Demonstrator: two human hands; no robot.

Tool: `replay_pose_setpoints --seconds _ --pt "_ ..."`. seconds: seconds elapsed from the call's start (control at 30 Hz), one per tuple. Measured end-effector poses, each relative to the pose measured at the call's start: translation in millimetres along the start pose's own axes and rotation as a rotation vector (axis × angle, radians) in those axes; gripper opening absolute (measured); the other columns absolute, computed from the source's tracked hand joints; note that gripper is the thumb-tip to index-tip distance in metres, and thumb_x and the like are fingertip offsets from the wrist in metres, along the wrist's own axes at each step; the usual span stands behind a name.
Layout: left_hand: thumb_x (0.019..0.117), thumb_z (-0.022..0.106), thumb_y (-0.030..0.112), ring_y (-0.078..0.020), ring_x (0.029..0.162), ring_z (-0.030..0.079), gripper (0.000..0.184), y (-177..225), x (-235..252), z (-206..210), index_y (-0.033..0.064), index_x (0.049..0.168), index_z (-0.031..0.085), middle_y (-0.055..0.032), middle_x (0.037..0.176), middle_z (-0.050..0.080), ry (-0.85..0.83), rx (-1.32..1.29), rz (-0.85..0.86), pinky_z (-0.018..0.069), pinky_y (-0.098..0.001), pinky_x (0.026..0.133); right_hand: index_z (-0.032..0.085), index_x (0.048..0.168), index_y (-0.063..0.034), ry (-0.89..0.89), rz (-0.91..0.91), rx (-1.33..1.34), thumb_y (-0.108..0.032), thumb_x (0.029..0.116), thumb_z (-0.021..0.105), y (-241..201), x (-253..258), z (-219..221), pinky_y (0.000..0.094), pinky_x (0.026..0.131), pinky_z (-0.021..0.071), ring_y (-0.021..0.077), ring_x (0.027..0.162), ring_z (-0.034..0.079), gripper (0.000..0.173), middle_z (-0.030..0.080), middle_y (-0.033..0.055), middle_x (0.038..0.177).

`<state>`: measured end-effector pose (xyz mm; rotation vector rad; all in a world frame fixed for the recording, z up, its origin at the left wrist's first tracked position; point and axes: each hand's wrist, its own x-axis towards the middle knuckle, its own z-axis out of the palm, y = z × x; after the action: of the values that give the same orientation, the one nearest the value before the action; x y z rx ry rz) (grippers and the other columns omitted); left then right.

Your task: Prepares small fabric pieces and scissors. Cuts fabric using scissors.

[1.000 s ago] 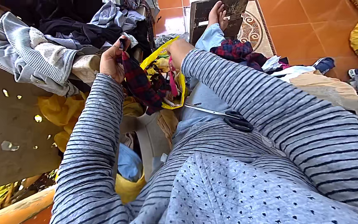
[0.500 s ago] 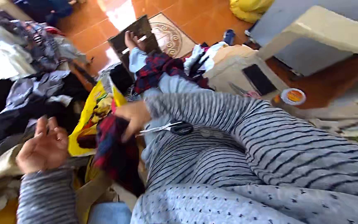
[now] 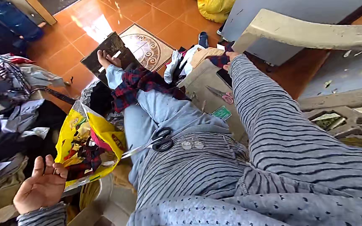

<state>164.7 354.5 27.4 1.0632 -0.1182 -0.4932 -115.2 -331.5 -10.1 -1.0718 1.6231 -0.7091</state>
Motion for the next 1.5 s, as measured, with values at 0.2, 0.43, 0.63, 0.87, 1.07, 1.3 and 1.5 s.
replay_pose_setpoints --seconds 0.2,0.43,0.63,0.87,1.07,1.3,1.5 --pt "0.1068 0.011 0.021 -0.0146 0.088 0.074 0.054 5 -5 9 0.0166 0.128 0.06 -0.0029 0.112 0.075 0.055 -0.039 0.002 0.0611 -0.0275 0.074 0.06 0.134 0.0009 -0.305 -0.338 -0.295 -0.026 0.099 0.066 15 -26 70 0.0509 0.095 0.0549 0.0344 0.109 0.068 0.045 0.065 0.023 0.129" --pt "0.1022 0.019 0.015 -0.0103 0.089 0.073 0.048 5 -13 16 0.0204 0.126 0.06 0.0015 0.117 0.075 0.044 0.091 0.038 0.0597 -0.0246 0.076 0.063 0.128 0.0052 -1.067 -0.979 -1.042 -0.028 0.0916 0.079 7 -181 119 0.061 0.105 0.0452 0.0432 0.115 0.063 0.051 0.067 0.0268 0.119" --pt "0.0922 0.055 0.012 -0.0079 0.086 0.071 0.027 -7 -34 68 0.02 0.116 0.067 0.0058 0.111 0.074 -0.126 0.582 0.125 0.0603 -0.0259 0.075 0.066 0.12 0.0067 -0.834 -1.113 -0.78 -0.012 0.1013 0.061 -1 -187 120 0.0653 0.102 0.0452 0.0478 0.115 0.063 0.027 0.067 0.0304 0.117" --pt "0.0942 0.061 0.005 -0.0115 0.096 0.071 0.025 -85 -35 143 -0.0088 0.115 0.065 -0.013 0.116 0.071 -0.553 0.942 0.112 0.0599 -0.0327 0.088 0.072 0.105 -0.0006 -1.401 -1.346 -0.962 -0.033 0.0896 0.08 22 -281 74 0.0622 0.087 0.0522 0.0367 0.094 0.068 0.037 0.07 0.0177 0.095" --pt "0.0972 0.06 0.003 -0.0318 0.114 0.068 0.041 -98 52 220 -0.0037 0.137 0.058 -0.0238 0.139 0.06 -0.437 1.285 0.204 0.0564 -0.0454 0.097 0.063 0.125 0.0042 -1.547 -1.207 -1.455 -0.021 0.0882 0.079 53 -314 70 0.0656 0.094 0.047 0.0468 0.111 0.063 0.048 0.067 0.0272 0.113" --pt "0.0921 0.071 0.012 -0.0499 0.143 0.039 0.066 -115 149 267 0.0118 0.154 0.047 -0.0212 0.165 0.031 -0.495 1.746 0.266 0.0371 -0.0664 0.111 0.069 0.11 0.0095 -1.49 -1.037 -1.655 -0.016 0.0885 0.079 -4 -277 24 0.0664 0.091 0.0469 0.0475 0.102 0.065 0.035 0.068 0.0291 0.103" --pt "0.1085 0.047 0.017 -0.0462 0.126 0.059 0.034 -114 159 279 -0.0051 0.129 0.063 -0.0281 0.129 0.065 -0.601 1.64 0.226 0.041 -0.0639 0.109 0.075 0.099 0.0042 -1.469 -1.054 -1.005 0.005 0.0806 0.078 -25 -177 -20 0.0506 0.083 0.0555 0.0308 0.084 0.07 0.019 0.072 0.0175 0.088"
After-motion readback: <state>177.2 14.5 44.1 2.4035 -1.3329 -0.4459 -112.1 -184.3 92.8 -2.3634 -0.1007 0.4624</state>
